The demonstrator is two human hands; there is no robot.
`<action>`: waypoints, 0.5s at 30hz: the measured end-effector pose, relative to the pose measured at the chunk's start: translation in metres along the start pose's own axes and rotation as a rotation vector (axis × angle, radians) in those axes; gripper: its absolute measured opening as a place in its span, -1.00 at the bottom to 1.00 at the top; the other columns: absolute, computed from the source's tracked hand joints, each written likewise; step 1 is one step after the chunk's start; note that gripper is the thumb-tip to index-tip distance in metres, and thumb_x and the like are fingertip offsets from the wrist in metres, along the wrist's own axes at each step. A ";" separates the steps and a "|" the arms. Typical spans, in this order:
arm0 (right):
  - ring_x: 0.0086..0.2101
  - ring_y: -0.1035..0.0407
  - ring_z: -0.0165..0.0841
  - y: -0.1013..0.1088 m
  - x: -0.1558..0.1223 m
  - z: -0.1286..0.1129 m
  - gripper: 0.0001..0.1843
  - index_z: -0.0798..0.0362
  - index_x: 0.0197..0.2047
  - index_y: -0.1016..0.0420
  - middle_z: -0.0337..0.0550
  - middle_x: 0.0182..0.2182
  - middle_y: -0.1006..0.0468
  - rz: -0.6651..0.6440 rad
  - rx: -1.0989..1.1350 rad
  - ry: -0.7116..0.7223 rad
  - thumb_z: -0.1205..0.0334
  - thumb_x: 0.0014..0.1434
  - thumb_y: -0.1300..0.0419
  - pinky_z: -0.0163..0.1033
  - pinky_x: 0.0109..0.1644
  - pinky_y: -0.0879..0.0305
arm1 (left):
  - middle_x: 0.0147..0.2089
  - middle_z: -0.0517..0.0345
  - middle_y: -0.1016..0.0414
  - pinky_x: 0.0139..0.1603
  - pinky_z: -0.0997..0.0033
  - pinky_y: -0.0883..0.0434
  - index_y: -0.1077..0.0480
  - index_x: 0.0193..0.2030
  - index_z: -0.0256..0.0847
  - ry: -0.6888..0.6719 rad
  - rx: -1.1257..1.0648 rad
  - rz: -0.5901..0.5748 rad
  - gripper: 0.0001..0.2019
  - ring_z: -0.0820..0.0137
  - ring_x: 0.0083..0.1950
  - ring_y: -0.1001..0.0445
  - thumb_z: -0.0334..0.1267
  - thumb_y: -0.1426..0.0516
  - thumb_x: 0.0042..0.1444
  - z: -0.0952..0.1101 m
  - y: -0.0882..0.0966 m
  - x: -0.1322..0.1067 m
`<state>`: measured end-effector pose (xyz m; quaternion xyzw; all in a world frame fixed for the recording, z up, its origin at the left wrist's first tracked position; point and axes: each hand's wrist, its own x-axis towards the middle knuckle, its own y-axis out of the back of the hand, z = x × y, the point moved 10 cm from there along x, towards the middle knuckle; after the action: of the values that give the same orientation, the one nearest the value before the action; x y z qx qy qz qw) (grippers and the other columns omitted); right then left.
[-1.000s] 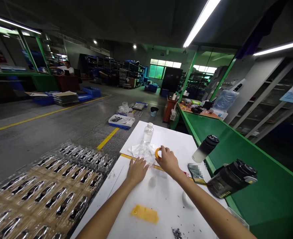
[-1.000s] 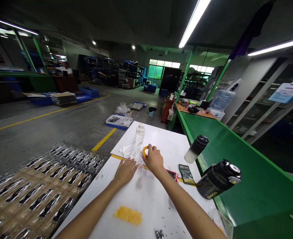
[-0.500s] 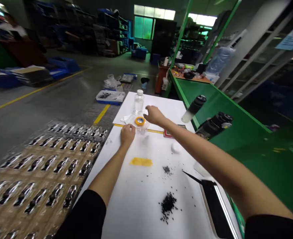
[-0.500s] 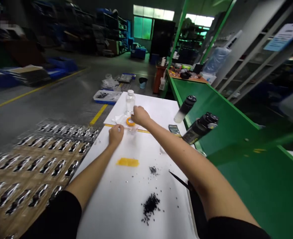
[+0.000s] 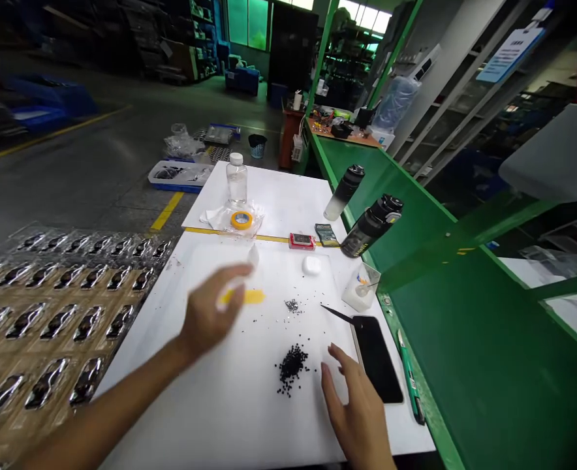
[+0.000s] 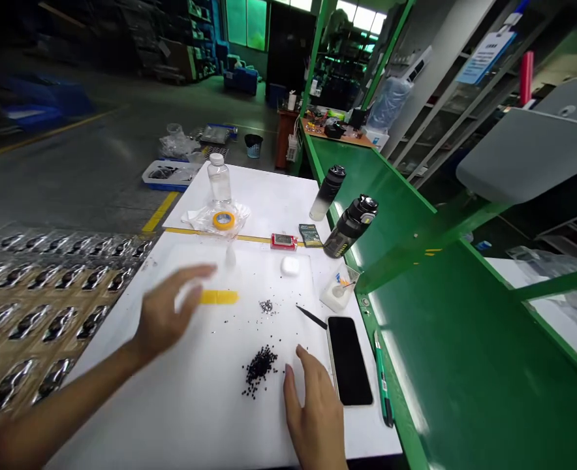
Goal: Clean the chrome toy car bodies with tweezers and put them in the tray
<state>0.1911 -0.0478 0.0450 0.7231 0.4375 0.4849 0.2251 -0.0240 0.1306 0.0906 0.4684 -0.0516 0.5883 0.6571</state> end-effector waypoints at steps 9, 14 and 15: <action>0.31 -0.25 -0.04 -0.077 -0.015 0.016 -0.41 0.02 0.48 -0.09 0.12 0.35 -0.31 -0.267 0.157 -0.020 0.28 0.43 0.00 0.20 0.29 -0.35 | 0.51 -0.45 -0.01 0.28 -0.14 -0.42 0.18 0.55 -0.38 -0.115 0.176 -0.494 -0.11 -0.14 0.49 -0.13 -0.04 -0.18 0.28 0.082 -0.103 -0.135; 0.26 -0.34 -0.24 -0.078 -0.013 0.008 -0.47 -0.04 0.44 -0.14 -0.03 0.32 -0.38 -0.400 0.310 -0.022 0.28 0.45 0.04 -0.10 0.30 -0.39 | 0.53 -0.49 0.08 0.36 -0.10 -0.34 0.36 0.55 -0.42 -0.125 0.198 -0.536 -0.09 -0.09 0.54 0.03 -0.18 -0.15 0.32 0.079 -0.130 -0.128; 0.25 -0.36 -0.29 -0.074 -0.015 0.010 -0.48 -0.07 0.44 -0.14 -0.08 0.31 -0.40 -0.402 0.333 -0.036 0.27 0.46 0.04 -0.16 0.29 -0.38 | 0.53 -0.48 0.07 0.38 -0.08 -0.33 0.37 0.55 -0.43 -0.136 0.190 -0.547 -0.09 -0.07 0.55 0.05 -0.17 -0.15 0.32 0.080 -0.133 -0.125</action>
<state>0.1672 -0.0212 -0.0218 0.6571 0.6421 0.3387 0.2029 0.0860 0.0035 -0.0164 0.5626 0.0878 0.3587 0.7396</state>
